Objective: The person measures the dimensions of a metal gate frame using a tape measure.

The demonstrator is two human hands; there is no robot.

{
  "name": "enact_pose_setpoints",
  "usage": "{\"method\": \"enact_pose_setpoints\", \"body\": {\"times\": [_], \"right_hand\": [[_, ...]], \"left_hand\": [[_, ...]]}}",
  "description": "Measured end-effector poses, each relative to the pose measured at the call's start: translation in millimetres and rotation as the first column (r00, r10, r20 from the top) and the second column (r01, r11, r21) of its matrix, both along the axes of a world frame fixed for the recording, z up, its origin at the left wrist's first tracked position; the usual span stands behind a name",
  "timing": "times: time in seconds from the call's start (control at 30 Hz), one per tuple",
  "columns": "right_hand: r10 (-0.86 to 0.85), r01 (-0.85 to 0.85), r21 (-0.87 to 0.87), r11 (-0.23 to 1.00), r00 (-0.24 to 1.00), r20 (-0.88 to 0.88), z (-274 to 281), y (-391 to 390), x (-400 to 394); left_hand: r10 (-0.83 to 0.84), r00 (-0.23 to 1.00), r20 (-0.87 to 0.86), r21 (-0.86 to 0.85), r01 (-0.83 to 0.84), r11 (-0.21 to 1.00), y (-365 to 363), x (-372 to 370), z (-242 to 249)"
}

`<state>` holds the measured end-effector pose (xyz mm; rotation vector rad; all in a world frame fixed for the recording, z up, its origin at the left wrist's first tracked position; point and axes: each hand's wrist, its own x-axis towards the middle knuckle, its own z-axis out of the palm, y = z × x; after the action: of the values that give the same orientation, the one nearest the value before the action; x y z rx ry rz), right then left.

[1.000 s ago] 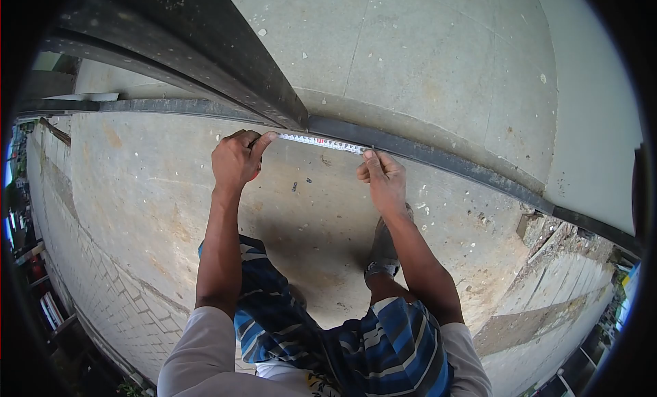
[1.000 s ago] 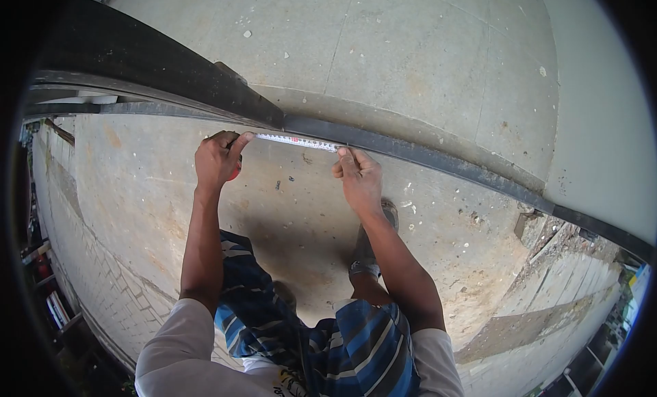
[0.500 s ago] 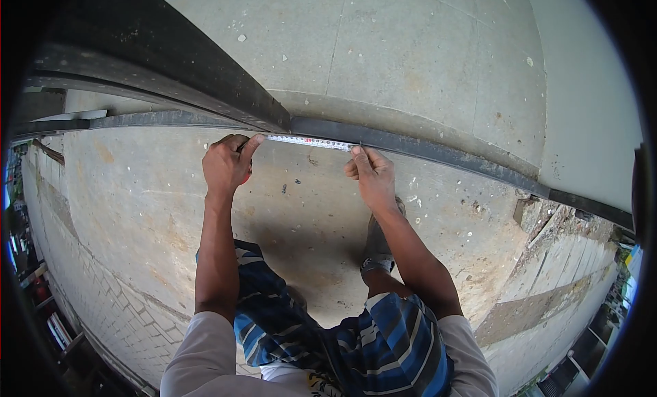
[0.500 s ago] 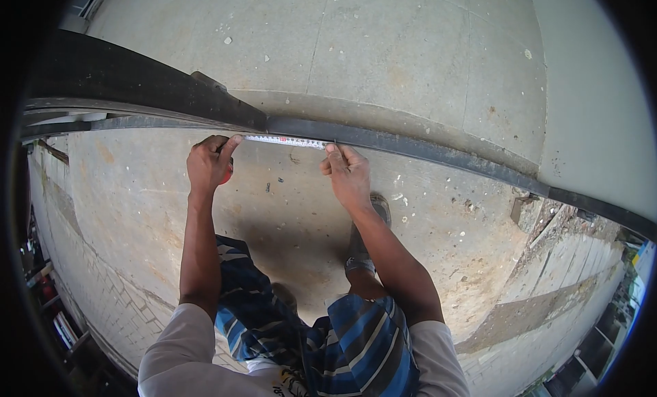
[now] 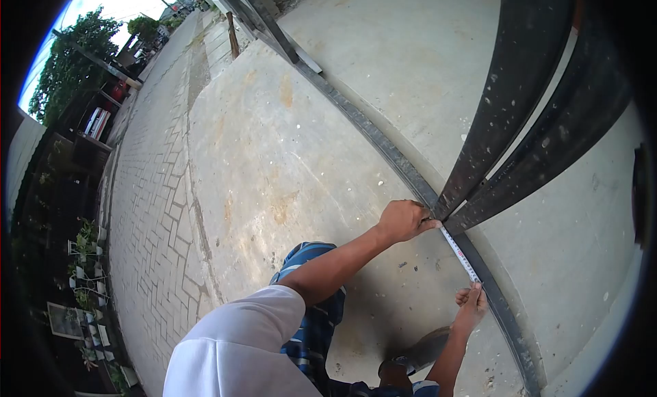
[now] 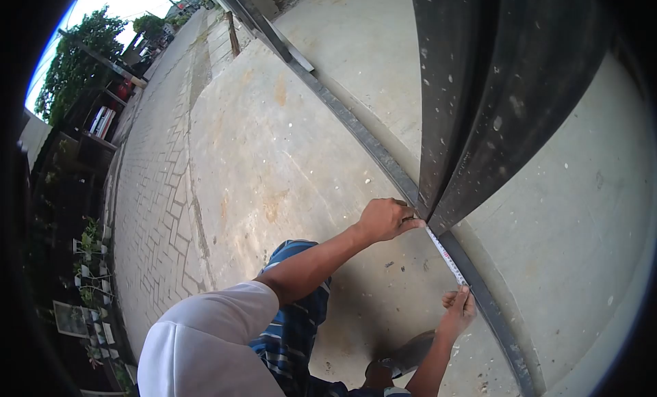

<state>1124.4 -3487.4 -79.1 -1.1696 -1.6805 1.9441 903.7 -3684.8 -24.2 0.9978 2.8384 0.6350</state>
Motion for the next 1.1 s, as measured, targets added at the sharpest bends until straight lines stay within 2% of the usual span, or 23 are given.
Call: {"method": "enact_pose_setpoints", "body": {"times": [0.07,0.13,0.23,0.73,0.83,1.1], "right_hand": [[0.01,-0.01,0.008,1.0,1.0,0.025,-0.7,0.5,0.3],[-0.007,0.006,0.03,1.0,0.999,0.043,-1.0,0.9,1.0],[-0.005,0.002,0.036,0.999,0.997,0.081,-1.6,1.2,0.2],[-0.029,0.027,0.032,0.999,0.998,0.063,1.1,-2.0,-0.4],[-0.022,0.02,0.036,0.999,0.998,0.064,-0.4,-0.5,0.2],[-0.016,0.012,0.059,0.998,0.998,0.066,0.0,-1.3,-0.3]], "left_hand": [[0.013,1.0,0.004,0.033,-0.013,0.999,-0.8,1.0,2.0],[0.0,0.999,0.047,-0.025,0.001,1.0,1.2,0.8,1.6],[0.011,0.999,0.042,-0.009,-0.011,1.0,0.4,0.8,-4.4],[-0.003,1.0,-0.021,0.034,0.003,0.999,0.5,-0.3,-7.2],[0.0,1.0,0.031,0.01,0.0,1.0,0.3,-0.2,-3.2],[-0.005,1.0,0.0,0.022,0.005,1.0,0.1,-0.3,-5.1]]}}
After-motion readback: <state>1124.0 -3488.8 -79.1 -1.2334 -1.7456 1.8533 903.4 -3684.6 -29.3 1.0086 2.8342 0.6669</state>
